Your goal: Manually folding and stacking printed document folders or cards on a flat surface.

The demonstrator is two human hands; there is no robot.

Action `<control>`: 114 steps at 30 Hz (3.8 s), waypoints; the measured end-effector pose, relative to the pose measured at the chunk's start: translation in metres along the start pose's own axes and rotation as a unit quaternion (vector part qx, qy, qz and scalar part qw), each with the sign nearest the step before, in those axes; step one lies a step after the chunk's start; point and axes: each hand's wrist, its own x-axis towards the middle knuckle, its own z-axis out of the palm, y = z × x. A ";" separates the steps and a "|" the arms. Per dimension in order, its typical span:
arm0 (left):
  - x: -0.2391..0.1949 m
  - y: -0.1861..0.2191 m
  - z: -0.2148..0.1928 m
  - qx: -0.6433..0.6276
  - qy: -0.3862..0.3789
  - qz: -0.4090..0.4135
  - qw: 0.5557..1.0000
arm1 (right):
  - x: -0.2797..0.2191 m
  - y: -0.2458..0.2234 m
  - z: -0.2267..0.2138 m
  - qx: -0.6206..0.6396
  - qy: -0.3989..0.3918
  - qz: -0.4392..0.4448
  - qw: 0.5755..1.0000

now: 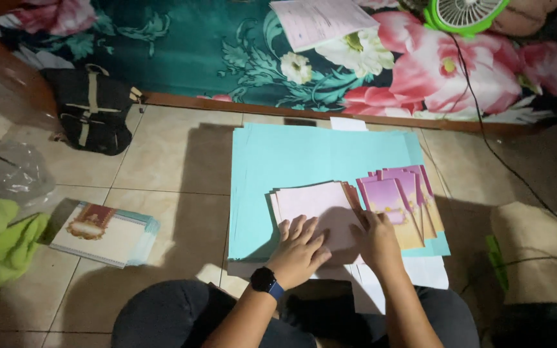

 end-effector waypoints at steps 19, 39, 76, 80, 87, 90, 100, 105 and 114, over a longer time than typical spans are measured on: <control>0.008 -0.002 0.012 0.075 0.104 0.011 0.992 | -0.011 -0.023 -0.010 0.249 -0.182 0.162 0.937; 0.008 -0.029 0.021 0.095 0.203 -0.094 0.970 | -0.043 -0.014 0.064 -0.190 -0.183 -0.224 0.938; 0.009 -0.025 0.024 0.114 0.140 -0.141 0.973 | -0.025 -0.006 0.088 -0.203 -0.046 -0.379 0.902; 0.009 -0.024 0.026 0.100 0.164 -0.146 0.971 | -0.085 0.006 0.064 -0.225 -0.093 -0.371 0.896; 0.010 -0.035 0.039 0.183 0.207 -0.122 0.953 | -0.042 -0.040 0.035 0.030 -0.150 -0.016 0.988; 0.007 -0.023 0.020 0.157 0.240 -0.111 0.952 | -0.031 -0.074 0.023 0.043 -0.197 0.069 0.977; 0.014 0.008 -0.001 0.093 0.273 -0.055 0.956 | 0.033 0.118 0.049 0.214 -0.045 0.032 0.975; 0.010 0.003 0.009 0.061 0.066 -0.003 0.996 | 0.047 0.115 -0.047 0.006 0.102 0.128 0.987; 0.007 0.009 -0.008 0.018 0.073 0.010 0.997 | 0.025 0.062 -0.021 -0.135 0.239 -0.100 0.956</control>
